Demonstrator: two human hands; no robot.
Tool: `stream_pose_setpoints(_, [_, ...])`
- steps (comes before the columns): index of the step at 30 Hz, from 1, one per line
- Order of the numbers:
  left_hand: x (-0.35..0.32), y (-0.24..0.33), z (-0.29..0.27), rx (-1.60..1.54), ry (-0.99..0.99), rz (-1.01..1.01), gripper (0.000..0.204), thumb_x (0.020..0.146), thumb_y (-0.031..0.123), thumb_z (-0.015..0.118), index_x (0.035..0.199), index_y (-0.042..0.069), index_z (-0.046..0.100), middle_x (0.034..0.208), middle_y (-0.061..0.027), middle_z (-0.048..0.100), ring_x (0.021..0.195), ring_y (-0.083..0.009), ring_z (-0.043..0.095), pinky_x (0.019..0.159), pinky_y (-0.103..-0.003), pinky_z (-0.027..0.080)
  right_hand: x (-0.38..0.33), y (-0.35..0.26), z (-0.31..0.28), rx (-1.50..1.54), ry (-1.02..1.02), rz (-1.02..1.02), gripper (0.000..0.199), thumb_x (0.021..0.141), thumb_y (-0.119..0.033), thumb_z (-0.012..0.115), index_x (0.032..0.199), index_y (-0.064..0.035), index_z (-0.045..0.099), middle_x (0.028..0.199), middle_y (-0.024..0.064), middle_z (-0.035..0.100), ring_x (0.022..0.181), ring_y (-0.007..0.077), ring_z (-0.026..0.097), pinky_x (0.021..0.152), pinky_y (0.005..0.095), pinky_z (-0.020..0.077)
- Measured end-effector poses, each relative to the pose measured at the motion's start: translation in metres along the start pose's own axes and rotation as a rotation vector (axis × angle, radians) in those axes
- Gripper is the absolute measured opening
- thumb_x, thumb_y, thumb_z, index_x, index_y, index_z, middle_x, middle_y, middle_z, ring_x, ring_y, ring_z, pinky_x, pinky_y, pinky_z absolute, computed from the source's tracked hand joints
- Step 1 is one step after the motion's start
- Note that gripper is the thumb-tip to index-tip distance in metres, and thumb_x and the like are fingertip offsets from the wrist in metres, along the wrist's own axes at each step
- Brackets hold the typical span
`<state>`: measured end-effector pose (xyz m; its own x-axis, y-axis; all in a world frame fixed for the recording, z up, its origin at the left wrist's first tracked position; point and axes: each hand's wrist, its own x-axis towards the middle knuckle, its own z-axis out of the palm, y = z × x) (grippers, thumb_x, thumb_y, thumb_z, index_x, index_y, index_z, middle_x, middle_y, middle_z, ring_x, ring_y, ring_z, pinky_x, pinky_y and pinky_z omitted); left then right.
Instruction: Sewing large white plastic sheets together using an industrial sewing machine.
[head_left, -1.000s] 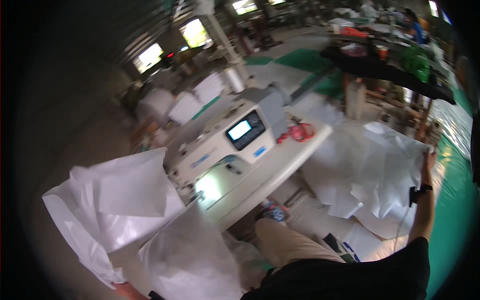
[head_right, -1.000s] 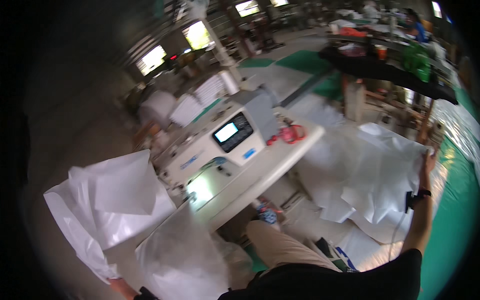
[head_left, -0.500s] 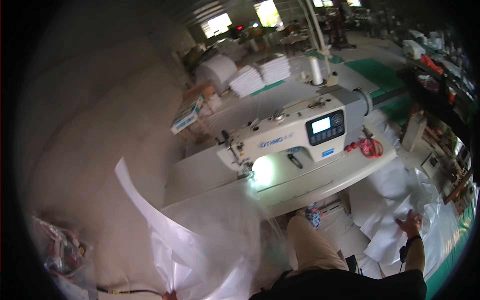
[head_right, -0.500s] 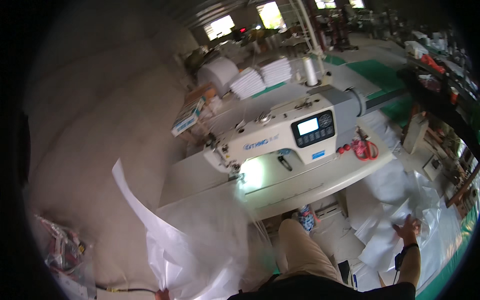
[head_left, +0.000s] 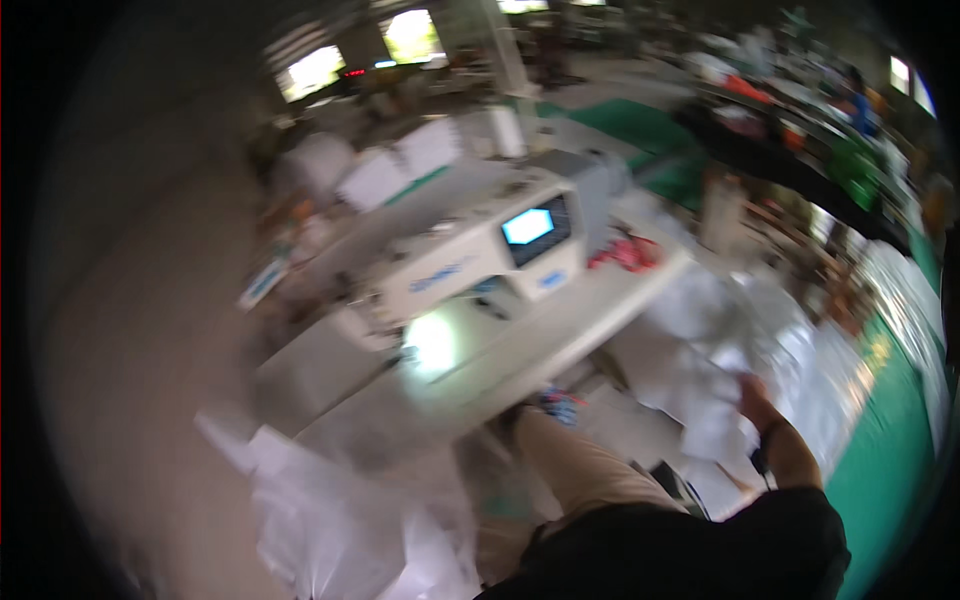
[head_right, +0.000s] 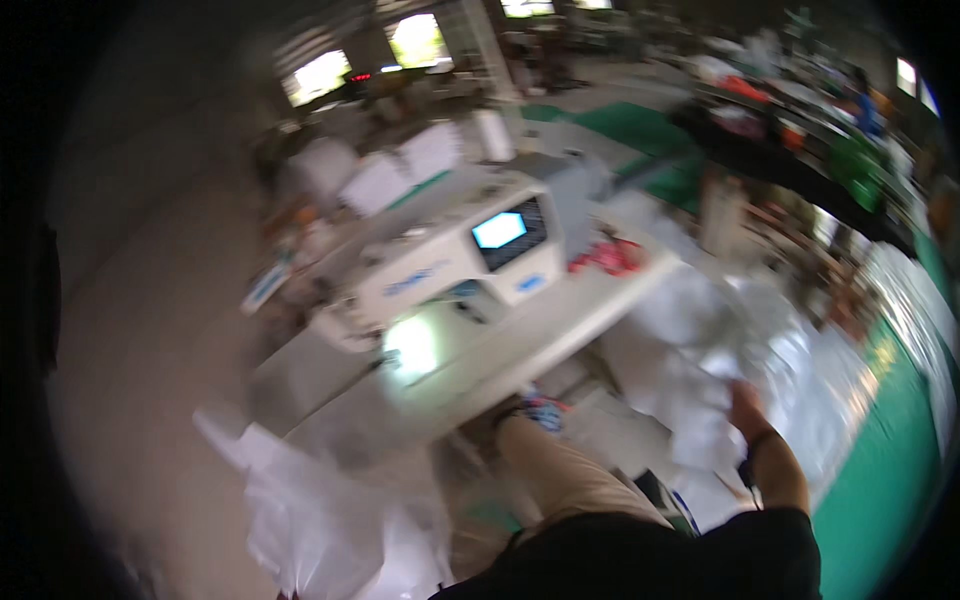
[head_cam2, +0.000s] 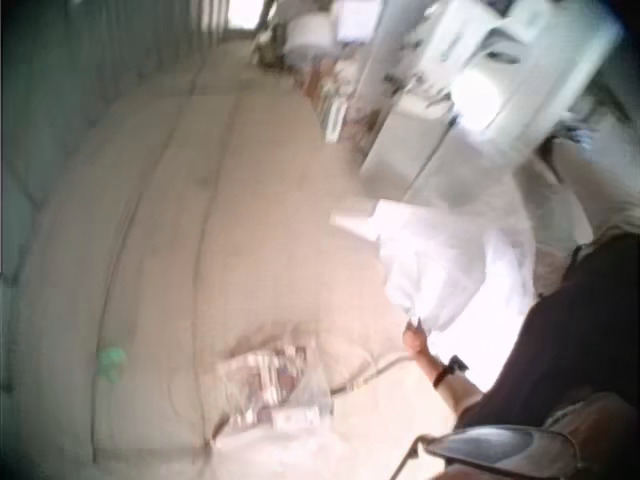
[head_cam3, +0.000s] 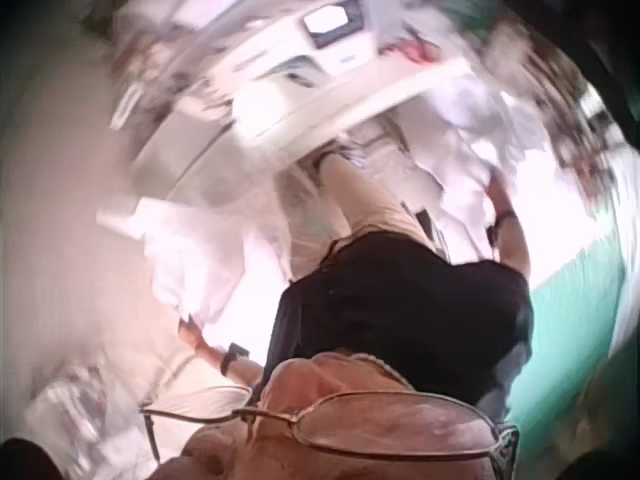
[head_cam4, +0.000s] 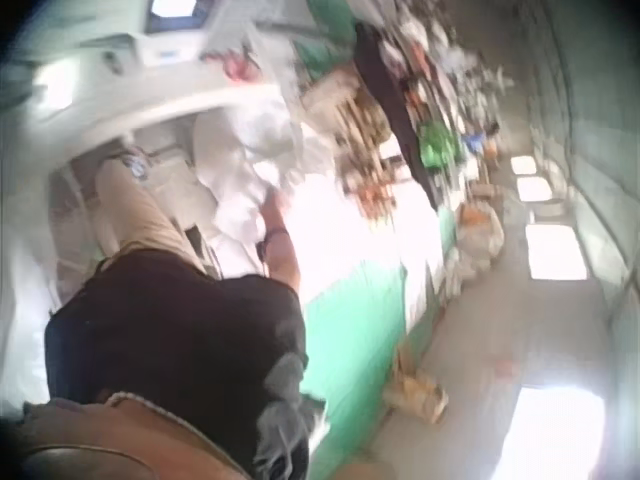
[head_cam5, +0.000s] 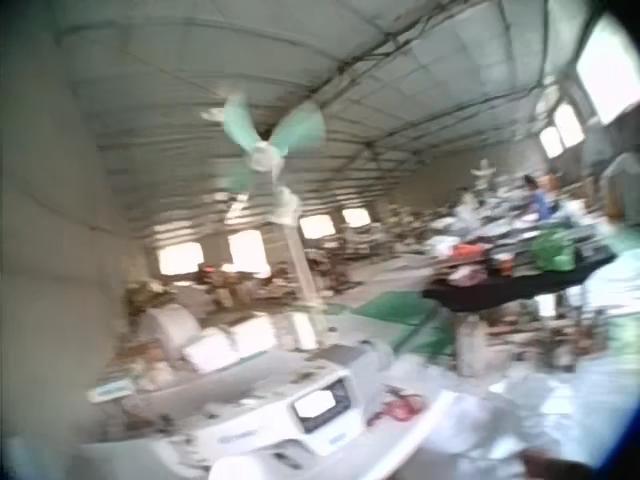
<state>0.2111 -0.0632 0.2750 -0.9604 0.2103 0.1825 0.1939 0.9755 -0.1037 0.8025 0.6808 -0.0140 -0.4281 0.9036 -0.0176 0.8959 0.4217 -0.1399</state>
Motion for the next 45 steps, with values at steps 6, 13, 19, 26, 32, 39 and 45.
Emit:
stream_pose_setpoints(6, [-0.01,-0.071,0.056,0.101,0.427,0.334,0.039,0.085,0.034,0.059,0.071,-0.002,0.058,0.062,-0.0185,0.057,0.052,-0.0356,0.053,0.048,-0.043,0.044,0.007,-0.115,-0.037,-0.366,0.056,0.192,0.073,0.072,-0.024,0.07,0.136,-0.0146,0.035,0.128,0.0123,0.044,0.117,0.0292,0.044,0.09,0.0503,0.0388])
stream_pose_setpoints(13, [0.011,-0.083,0.084,0.022,0.584,0.487,0.042,0.084,0.037,0.059,0.065,-0.001,0.055,0.059,-0.0166,0.054,0.049,-0.0337,0.05,0.046,-0.042,0.042,-0.03,-0.116,-0.101,-0.264,0.021,0.335,0.07,0.08,-0.039,0.063,0.136,-0.0091,0.034,0.139,0.0181,0.033,0.13,0.037,0.028,0.1,0.0604,0.0238])
stream_pose_setpoints(19, [0.005,-0.041,0.07,0.114,0.395,0.282,0.043,0.085,0.041,0.056,0.071,0.0,0.058,0.063,-0.0162,0.057,0.051,-0.0333,0.052,0.048,-0.042,0.043,-0.038,-0.116,-0.084,-0.251,-0.085,0.222,0.077,0.077,-0.044,0.066,0.137,-0.0095,0.033,0.14,0.0178,0.032,0.13,0.0372,0.028,0.101,0.0612,0.023])
stream_pose_setpoints(26, [0.004,-0.053,0.046,0.214,0.434,0.25,0.045,0.084,0.043,0.056,0.076,-0.001,0.06,0.067,-0.0169,0.059,0.054,-0.0326,0.055,0.051,-0.042,0.046,-0.007,-0.182,-0.094,-0.01,0.079,-0.139,0.035,0.08,-0.025,0.057,0.111,-0.0089,0.056,0.1,0.0124,0.058,0.098,0.0284,0.056,0.085,0.0456,0.0422])
stream_pose_setpoints(32, [0.004,-0.055,0.055,0.031,0.577,0.288,0.034,0.077,0.03,0.061,0.088,-0.003,0.062,0.08,-0.0215,0.062,0.073,-0.0371,0.058,0.064,-0.045,0.048,-0.018,-0.32,-0.145,0.574,-0.107,-0.581,0.034,0.083,-0.029,0.059,0.108,-0.0053,0.06,0.092,0.0146,0.065,0.082,0.0301,0.063,0.073,0.0406,0.0509])
stream_pose_setpoints(39, [-0.016,0.037,-0.044,-0.198,0.449,0.246,0.014,0.072,-0.001,0.055,0.084,0.002,0.062,0.082,-0.0142,0.064,0.066,-0.035,0.061,0.053,-0.038,0.047,-0.026,-0.503,-0.171,0.892,-0.537,-0.989,0.033,0.088,-0.031,0.056,0.105,-0.0031,0.06,0.089,0.0165,0.065,0.08,0.0294,0.064,0.071,0.0371,0.05])
stream_pose_setpoints(45, [-0.039,0.02,-0.063,-0.547,0.374,0.095,0.015,0.075,-0.002,0.059,0.09,-0.002,0.063,0.077,-0.0094,0.064,0.068,-0.0174,0.059,0.064,-0.028,0.046,-0.015,-0.647,-0.143,1.019,-0.426,-0.845,0.044,0.085,-0.041,0.057,0.104,-0.0008,0.059,0.085,0.0168,0.064,0.077,0.0291,0.063,0.067,0.0377,0.0479])
